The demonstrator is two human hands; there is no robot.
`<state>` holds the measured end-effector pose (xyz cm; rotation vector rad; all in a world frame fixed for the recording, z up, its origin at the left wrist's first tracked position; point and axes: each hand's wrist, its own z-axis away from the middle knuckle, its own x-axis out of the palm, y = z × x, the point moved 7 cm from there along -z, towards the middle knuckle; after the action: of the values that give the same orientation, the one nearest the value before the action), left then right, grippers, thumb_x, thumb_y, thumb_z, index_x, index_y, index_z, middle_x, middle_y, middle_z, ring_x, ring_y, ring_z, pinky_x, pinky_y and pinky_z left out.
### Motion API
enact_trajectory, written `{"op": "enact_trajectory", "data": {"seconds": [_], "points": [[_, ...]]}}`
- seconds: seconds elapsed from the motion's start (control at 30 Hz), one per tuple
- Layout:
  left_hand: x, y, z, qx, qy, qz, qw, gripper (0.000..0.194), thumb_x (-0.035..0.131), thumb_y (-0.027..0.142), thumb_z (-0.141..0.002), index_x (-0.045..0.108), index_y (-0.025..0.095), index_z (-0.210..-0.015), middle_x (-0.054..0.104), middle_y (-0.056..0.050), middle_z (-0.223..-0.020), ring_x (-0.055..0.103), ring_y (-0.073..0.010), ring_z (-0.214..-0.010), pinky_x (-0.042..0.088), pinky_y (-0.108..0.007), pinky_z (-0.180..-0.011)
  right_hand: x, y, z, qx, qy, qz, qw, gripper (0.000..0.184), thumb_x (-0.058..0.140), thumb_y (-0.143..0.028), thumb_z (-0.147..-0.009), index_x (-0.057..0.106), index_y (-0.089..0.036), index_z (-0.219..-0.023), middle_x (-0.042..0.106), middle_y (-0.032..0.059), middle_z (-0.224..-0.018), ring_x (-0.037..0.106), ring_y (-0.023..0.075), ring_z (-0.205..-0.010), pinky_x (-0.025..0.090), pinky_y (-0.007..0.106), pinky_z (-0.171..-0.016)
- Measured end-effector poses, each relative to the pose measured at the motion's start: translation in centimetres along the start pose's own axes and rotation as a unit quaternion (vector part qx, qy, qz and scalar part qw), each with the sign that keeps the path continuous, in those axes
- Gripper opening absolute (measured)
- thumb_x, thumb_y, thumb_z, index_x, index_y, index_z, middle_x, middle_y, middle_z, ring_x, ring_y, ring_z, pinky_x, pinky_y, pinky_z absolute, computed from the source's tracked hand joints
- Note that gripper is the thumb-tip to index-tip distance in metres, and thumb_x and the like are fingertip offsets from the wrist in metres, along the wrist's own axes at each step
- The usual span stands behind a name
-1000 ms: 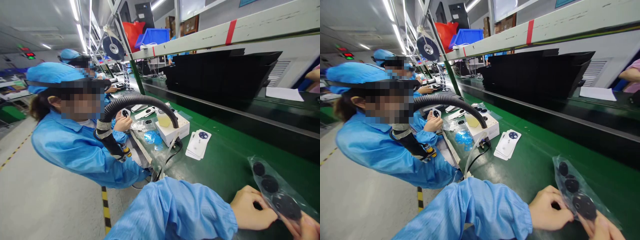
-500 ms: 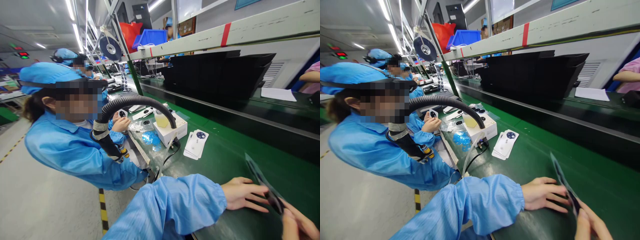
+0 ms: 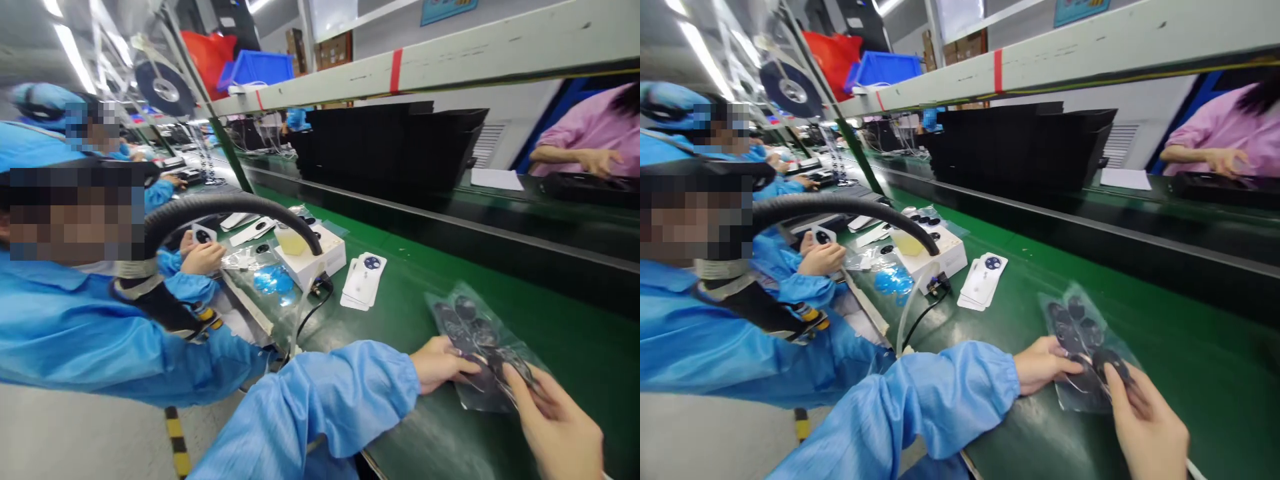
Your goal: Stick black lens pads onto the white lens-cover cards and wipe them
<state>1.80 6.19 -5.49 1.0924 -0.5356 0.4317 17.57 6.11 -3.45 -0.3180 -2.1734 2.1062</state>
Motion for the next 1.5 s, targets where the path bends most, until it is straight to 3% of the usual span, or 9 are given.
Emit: {"op": "enact_trajectory", "data": {"seconds": [0.17, 0.3, 0.43, 0.53, 0.63, 0.83, 1.1, 1.37, 1.5], "points": [[0.5, 1.9, 1.4, 0.054, -0.037, -0.003, 0.998, 0.041, 0.077, 0.034, -0.065, 0.069, 0.013, -0.099, 0.071, -0.012, -0.101, 0.066, -0.0207, -0.094, 0.05, -0.029, -0.081, 1.5, 0.0, 0.1, 0.152, -0.072, -0.227, 0.959, 0.028, 0.086, -0.029, -0.061, 0.071, -0.023, -0.083, 0.07, -0.0002, -0.096, 0.066, 0.0164, -0.077, 0.059, 0.031, -0.074], [-0.1, 3.9, 1.7, 0.1, -0.025, -0.04, 0.994, 0.044, 0.072, 0.044, -0.076, 0.063, 0.018, -0.111, 0.069, -0.01, -0.112, 0.067, -0.0202, -0.096, 0.052, -0.028, -0.078, 2.3, -0.5, 0.6, 0.179, -0.161, -0.226, 0.944, 0.021, 0.083, -0.027, -0.065, 0.071, -0.02, -0.08, 0.07, 0.0019, -0.092, 0.066, 0.0181, -0.082, 0.057, 0.031, -0.075], [0.1, 4.2, 2.0, 0.086, -0.067, -0.106, 0.988, 0.05, 0.076, 0.042, -0.073, 0.062, 0.015, -0.112, 0.072, -0.011, -0.1, 0.07, -0.0209, -0.079, 0.054, -0.028, -0.07, 2.1, -1.1, 0.8, 0.192, -0.206, -0.236, 0.93, 0.019, 0.077, -0.032, -0.073, 0.072, -0.018, -0.084, 0.071, 0.0052, -0.088, 0.066, 0.0204, -0.081, 0.055, 0.03, -0.071], [0.7, 3.8, 2.5, 0.069, -0.107, -0.154, 0.98, 0.063, 0.079, 0.038, -0.071, 0.056, 0.015, -0.125, 0.074, -0.008, -0.081, 0.07, -0.02, -0.069, 0.055, -0.03, -0.069, 1.2, -2.0, 0.3, 0.163, -0.181, -0.242, 0.939, 0.028, 0.073, -0.039, -0.078, 0.07, -0.02, -0.098, 0.071, 0.0064, -0.095, 0.067, 0.0218, -0.085, 0.055, 0.03, -0.071], [1.4, 3.7, 3.1, 0.072, -0.138, -0.202, 0.967, 0.066, 0.076, 0.036, -0.075, 0.05, 0.017, -0.133, 0.074, -0.007, -0.084, 0.071, -0.02, -0.075, 0.055, -0.03, -0.073, 0.3, -3.1, -0.1, 0.102, -0.15, -0.219, 0.959, 0.036, 0.075, -0.037, -0.079, 0.067, -0.022, -0.11, 0.071, 0.0051, -0.1, 0.068, 0.0203, -0.083, 0.054, 0.026, -0.068], [0.4, 6.4, 3.2, 0.191, -0.027, -0.243, 0.951, 0.035, 0.066, 0.041, -0.082, 0.066, 0.016, -0.107, 0.072, -0.007, -0.095, 0.068, -0.0153, -0.081, 0.054, -0.022, -0.068, 0.6, -4.2, 0.7, 0.071, -0.176, -0.151, 0.97, 0.034, 0.073, -0.04, -0.08, 0.068, -0.02, -0.107, 0.071, 0.0064, -0.101, 0.069, 0.0211, -0.084, 0.054, 0.026, -0.067], [-0.4, 7.1, 2.9, 0.19, 0.003, -0.234, 0.953, 0.027, 0.068, 0.04, -0.08, 0.069, 0.016, -0.091, 0.068, -0.004, -0.084, 0.064, -0.0136, -0.078, 0.053, -0.018, -0.055, 2.1, -3.7, 1.5, 0.091, -0.249, -0.12, 0.957, 0.033, 0.073, -0.041, -0.079, 0.069, -0.018, -0.103, 0.072, 0.0062, -0.097, 0.07, 0.0214, -0.081, 0.053, 0.029, -0.073], [-1.0, 6.9, 2.7, 0.169, 0.014, -0.214, 0.962, 0.027, 0.072, 0.04, -0.077, 0.065, 0.015, -0.086, 0.065, -0.002, -0.08, 0.061, -0.0117, -0.073, 0.053, -0.017, -0.055, 0.9, -3.3, 0.6, 0.063, -0.188, -0.101, 0.975, 0.029, 0.07, -0.041, -0.082, 0.07, -0.02, -0.103, 0.071, 0.0057, -0.095, 0.066, 0.0188, -0.083, 0.051, 0.025, -0.066], [-0.8, 6.8, 2.8, 0.159, 0.009, -0.212, 0.964, 0.027, 0.074, 0.039, -0.074, 0.065, 0.015, -0.083, 0.063, -0.001, -0.076, 0.061, -0.0118, -0.072, 0.053, -0.017, -0.054, 0.2, -3.7, 0.3, 0.02, -0.143, -0.098, 0.985, 0.028, 0.068, -0.041, -0.085, 0.068, -0.022, -0.105, 0.072, 0.0056, -0.094, 0.065, 0.0189, -0.086, 0.05, 0.028, -0.072]]}}
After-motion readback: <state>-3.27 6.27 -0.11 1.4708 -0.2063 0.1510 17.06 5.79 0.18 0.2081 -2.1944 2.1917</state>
